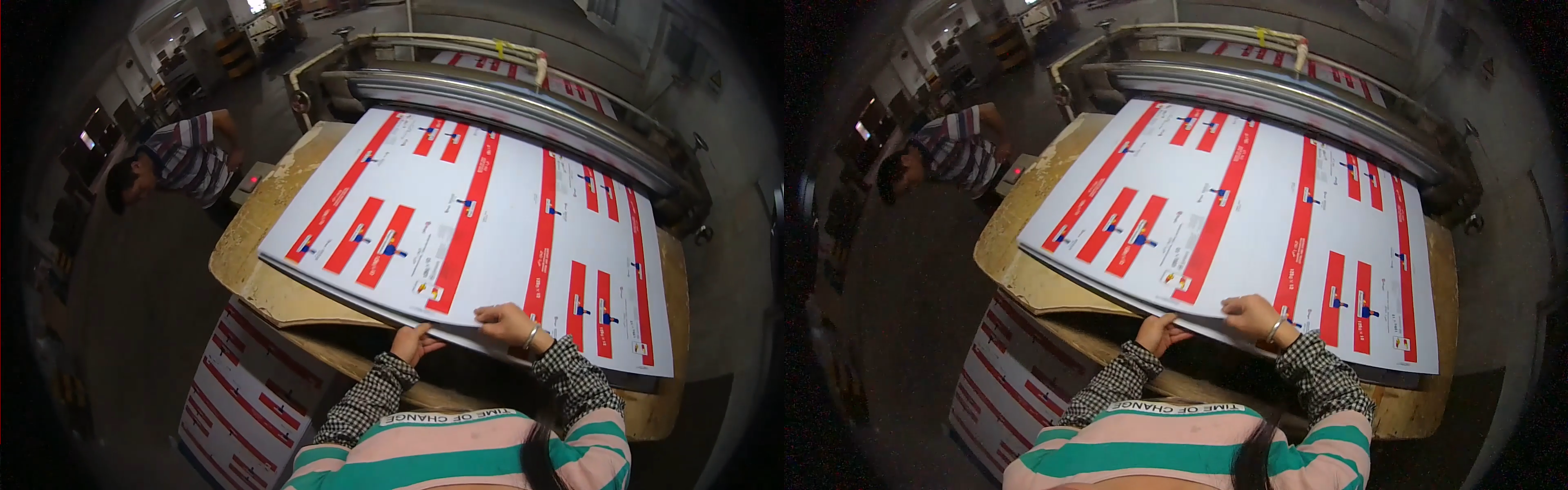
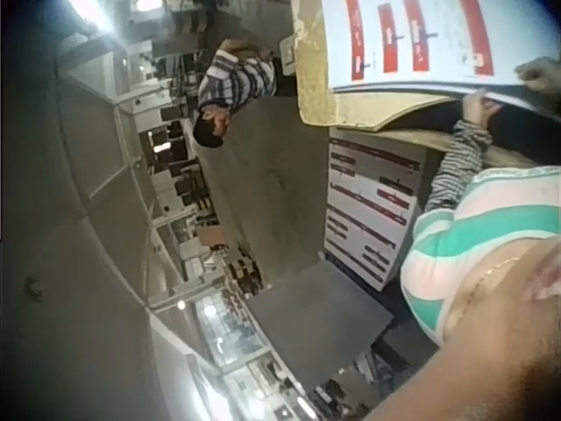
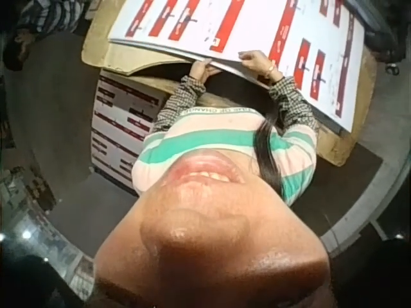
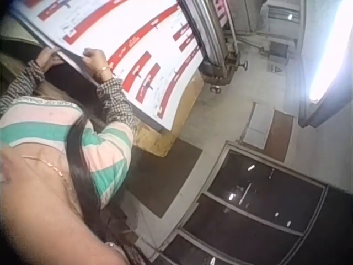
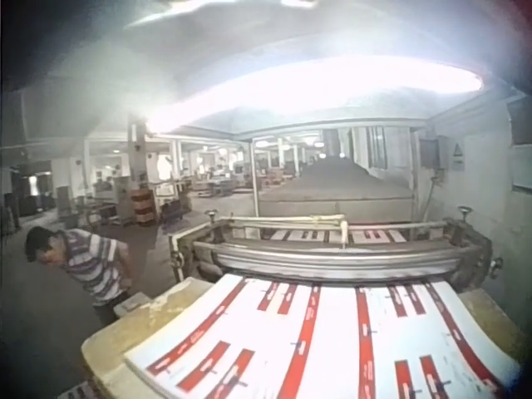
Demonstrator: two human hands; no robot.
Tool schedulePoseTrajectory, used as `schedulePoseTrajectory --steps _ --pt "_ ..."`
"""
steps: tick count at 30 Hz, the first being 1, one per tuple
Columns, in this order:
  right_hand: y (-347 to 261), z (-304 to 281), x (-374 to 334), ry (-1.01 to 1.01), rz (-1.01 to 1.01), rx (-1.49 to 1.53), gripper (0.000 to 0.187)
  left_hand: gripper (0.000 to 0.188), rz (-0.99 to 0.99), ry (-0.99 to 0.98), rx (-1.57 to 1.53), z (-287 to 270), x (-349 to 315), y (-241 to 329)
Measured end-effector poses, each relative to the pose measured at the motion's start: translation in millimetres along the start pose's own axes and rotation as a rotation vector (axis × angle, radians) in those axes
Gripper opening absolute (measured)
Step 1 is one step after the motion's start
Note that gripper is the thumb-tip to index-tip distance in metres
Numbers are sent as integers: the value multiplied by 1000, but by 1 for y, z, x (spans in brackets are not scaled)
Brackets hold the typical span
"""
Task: Feeding large sheets of printed paper into an industrial coating or laminating machine.
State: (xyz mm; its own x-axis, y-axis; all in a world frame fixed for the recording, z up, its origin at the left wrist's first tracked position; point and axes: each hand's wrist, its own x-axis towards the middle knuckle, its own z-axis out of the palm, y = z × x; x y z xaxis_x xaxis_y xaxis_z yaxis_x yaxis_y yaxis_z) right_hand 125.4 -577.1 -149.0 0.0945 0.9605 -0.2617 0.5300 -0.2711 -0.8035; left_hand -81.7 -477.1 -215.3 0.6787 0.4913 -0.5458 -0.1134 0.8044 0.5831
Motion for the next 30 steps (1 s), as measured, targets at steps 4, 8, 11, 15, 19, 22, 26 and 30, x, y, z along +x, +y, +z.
schedulePoseTrajectory --steps 4,8,11,15,19,22,26,30 --pt "-2 -25 45 222 53 -284 30 33 18 20 3 0 -5 -3" --pt "31 25 32 99 -147 -388 60 35 -17 31 -36 -10 -8 -21" --pt "-13 61 0 -96 -82 -686 95 36 14 45 -87 -11 -9 -18" --pt "22 62 -5 -76 -175 -510 74 37 12 -103 1 -40 -8 -36" --pt "-22 27 -16 -27 -3 -27 28 26 -3 -154 -26 -30 -34 -21" --pt "-58 19 -31 111 -210 -119 28 28 125 10 -56 -30 -28 -40" --pt "-30 49 -35 -1 -165 -117 30 27 222 44 370 -69 23 -85" --pt "0 57 -37 -31 -46 57 31 28 312 103 807 -88 59 -105"
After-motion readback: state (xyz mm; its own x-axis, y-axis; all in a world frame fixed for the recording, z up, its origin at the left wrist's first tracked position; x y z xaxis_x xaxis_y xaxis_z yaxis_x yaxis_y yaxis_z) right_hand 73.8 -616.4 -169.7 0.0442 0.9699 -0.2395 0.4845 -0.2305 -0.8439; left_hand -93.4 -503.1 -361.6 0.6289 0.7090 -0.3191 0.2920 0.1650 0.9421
